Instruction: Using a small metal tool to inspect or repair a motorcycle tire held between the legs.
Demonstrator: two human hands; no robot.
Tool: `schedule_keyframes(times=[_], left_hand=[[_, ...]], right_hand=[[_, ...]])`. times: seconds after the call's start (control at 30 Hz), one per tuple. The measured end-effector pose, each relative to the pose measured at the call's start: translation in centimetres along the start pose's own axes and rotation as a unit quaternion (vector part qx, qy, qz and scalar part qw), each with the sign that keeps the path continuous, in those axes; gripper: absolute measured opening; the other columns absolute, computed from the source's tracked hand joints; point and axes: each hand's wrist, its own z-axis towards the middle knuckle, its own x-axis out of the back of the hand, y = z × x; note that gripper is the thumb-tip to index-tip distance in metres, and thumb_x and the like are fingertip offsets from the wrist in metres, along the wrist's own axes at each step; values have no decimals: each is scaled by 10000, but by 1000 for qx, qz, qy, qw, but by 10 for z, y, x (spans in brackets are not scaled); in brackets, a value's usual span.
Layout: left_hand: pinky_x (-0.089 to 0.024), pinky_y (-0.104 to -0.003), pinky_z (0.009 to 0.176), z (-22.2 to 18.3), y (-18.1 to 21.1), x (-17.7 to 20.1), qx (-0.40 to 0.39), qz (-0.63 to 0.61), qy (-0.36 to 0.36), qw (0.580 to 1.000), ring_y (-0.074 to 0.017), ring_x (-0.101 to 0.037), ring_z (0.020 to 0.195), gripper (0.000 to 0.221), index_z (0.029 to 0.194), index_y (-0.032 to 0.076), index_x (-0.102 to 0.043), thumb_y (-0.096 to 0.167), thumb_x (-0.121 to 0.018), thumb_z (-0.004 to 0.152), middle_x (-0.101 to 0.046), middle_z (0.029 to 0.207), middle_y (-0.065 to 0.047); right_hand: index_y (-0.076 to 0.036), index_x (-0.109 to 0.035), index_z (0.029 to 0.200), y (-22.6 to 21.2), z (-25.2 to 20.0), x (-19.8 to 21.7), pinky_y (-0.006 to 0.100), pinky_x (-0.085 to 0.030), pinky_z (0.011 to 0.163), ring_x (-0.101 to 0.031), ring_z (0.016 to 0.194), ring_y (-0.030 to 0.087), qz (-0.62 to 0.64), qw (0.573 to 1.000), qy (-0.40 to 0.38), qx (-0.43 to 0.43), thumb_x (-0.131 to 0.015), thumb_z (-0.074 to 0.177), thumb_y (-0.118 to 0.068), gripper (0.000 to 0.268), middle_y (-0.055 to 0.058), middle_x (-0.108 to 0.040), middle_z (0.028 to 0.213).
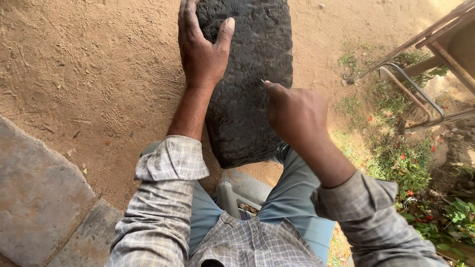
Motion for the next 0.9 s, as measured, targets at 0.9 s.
schedule_keyframes(times=[0.9], left_hand=[[-453,-528,1235,8,0,-1,17,9,2,1000,-356,-402,1551,761,1614,160,-315,558,-681,1079,-343,1658,-186]], right_hand=[[-149,-733,1278,-45,-21,-81,314,-414,434,-595,488,105,156,939,287,-107,-674,1049,-133,237,34,-741,757]])
